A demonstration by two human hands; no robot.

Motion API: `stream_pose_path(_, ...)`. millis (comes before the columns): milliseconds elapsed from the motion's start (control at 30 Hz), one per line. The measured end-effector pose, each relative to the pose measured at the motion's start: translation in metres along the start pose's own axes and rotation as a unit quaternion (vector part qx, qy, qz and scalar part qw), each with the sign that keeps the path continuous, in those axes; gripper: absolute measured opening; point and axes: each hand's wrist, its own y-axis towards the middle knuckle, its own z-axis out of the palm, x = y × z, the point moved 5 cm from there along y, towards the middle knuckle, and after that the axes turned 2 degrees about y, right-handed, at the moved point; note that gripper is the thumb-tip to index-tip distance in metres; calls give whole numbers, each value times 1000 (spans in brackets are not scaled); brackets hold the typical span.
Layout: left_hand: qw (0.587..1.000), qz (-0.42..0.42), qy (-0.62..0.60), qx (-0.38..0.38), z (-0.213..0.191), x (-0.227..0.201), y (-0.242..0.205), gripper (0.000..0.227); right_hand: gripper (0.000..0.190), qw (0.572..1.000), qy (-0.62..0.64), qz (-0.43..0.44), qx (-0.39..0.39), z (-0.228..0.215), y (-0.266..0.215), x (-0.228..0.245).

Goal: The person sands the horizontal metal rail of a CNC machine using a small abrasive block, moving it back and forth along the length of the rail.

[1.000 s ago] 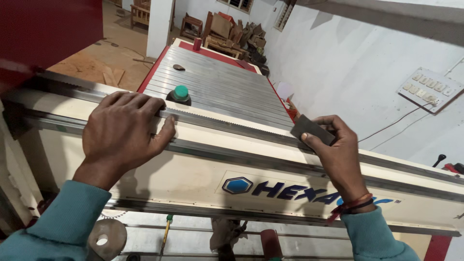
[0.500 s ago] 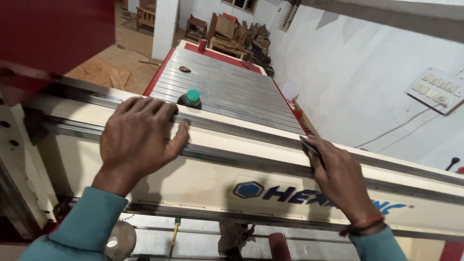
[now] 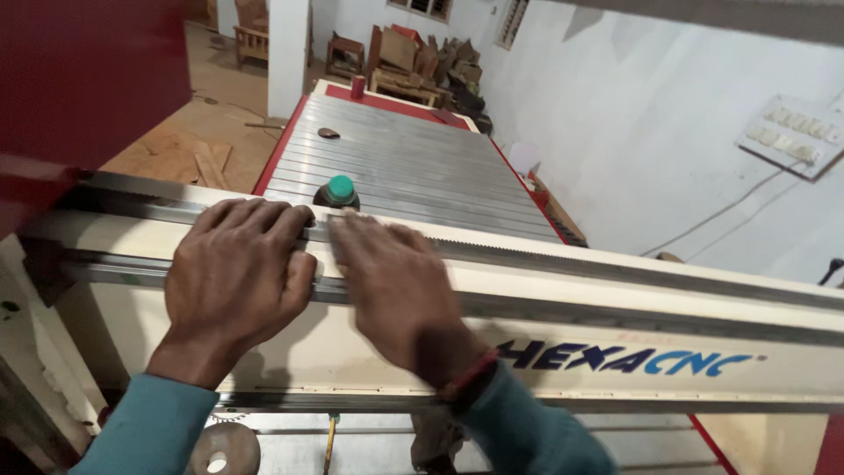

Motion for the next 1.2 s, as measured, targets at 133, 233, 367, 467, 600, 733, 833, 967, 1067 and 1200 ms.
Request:
stream_pose_path(133, 1000, -2, 11, 9, 7, 3, -3, 40, 34, 995, -74, 33, -53, -58, -75, -77)
stream_pose_path(233, 999, -25, 18, 17, 12, 3, 1, 40, 40, 967, -167, 193, 21, -108, -116, -133)
stream_pose_path(367, 998, -40, 19, 33, 12, 2, 1, 37, 37, 934, -190, 300, 46, -83, -109, -129)
stream_pose_path(467, 999, -33, 10, 23, 9, 2, 0, 39, 19, 986, -39, -13, -159, -35, -49, -50)
stream_pose_path(600, 1000, 2, -13, -18, 0, 2, -2, 43, 35, 1000, 2, 16, -25, -1, 2, 2)
stream_pose_path(733, 1000, -5, -9, 1, 3, 3, -1, 43, 35, 999, -7, -10, -51, -33, -46, -41)
stream_pose_path(833, 1000, -15, -5, -1, 4, 2, 0, 41, 41, 971, -141, 193, 9, -83, -109, -118)
stream_pose_path(967, 999, -43, -2, 25, 10, 1, 3, 37, 39, 947, -222, 230, 20, -107, -131, -144)
stream_pose_path(1067, 999, -42, 4, 20, 11, -1, 1, 35, 39, 980, -113, 161, -37, -63, -98, -110)
stream_pose_path(1200, 1000, -25, -14, -2, 2, 0, -2, 39, 30, 995, -5, -28, -100, 5, -7, 5)
